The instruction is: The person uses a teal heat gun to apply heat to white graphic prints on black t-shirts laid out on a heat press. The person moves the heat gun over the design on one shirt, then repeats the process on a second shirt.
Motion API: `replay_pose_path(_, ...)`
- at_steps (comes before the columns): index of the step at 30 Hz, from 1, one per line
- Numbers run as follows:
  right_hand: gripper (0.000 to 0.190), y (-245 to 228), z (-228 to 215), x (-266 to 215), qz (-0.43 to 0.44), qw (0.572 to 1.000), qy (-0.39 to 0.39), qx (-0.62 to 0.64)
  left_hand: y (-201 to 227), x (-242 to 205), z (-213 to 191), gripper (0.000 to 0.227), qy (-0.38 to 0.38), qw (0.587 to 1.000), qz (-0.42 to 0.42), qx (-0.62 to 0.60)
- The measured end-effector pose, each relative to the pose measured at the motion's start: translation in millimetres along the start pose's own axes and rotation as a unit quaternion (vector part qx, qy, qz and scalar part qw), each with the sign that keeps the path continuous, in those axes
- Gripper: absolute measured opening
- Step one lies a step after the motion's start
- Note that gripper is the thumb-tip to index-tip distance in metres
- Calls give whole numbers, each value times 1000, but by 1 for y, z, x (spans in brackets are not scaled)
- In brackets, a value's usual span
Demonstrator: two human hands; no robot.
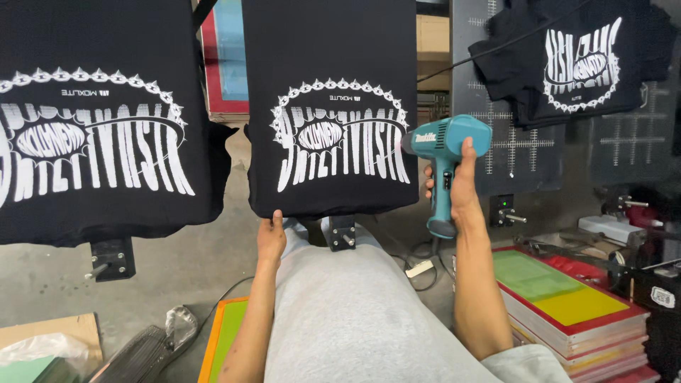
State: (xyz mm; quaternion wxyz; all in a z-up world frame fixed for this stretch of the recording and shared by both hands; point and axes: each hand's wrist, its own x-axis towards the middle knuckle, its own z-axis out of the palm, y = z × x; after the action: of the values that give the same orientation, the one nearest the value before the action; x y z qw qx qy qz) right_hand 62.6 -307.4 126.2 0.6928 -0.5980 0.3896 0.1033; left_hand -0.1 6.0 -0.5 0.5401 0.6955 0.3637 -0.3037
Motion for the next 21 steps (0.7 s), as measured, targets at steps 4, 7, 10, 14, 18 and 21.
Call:
replay_pose_path(4, 87, 5, -5, -9, 3, 1000, -12, -12, 5, -4, -2, 66, -6, 1000, 2, 2)
replay_pose_path(7, 86, 10, -4, -13, 1, 1000, -2, -16, 0, 1, -2, 67, -9, 1000, 6, 0)
replay_pose_path(10, 84, 14, -8, -17, 8, 1000, 2, -22, -14, 14, -2, 68, -23, 1000, 1, 8)
replay_pose_path(14, 83, 15, -7, -30, 20, 1000, 14, -7, 21, -36, -14, 69, -133, 988, -25, 69)
replay_pose_path(18, 81, 15, -10, -38, 11, 999, 31, -14, 118, -150, -57, 54, -244, 952, 37, 180)
replay_pose_path(21, 82, -3, 0, -60, 49, 998, -39, -11, 97, -179, -49, 50, -391, 896, 151, 146)
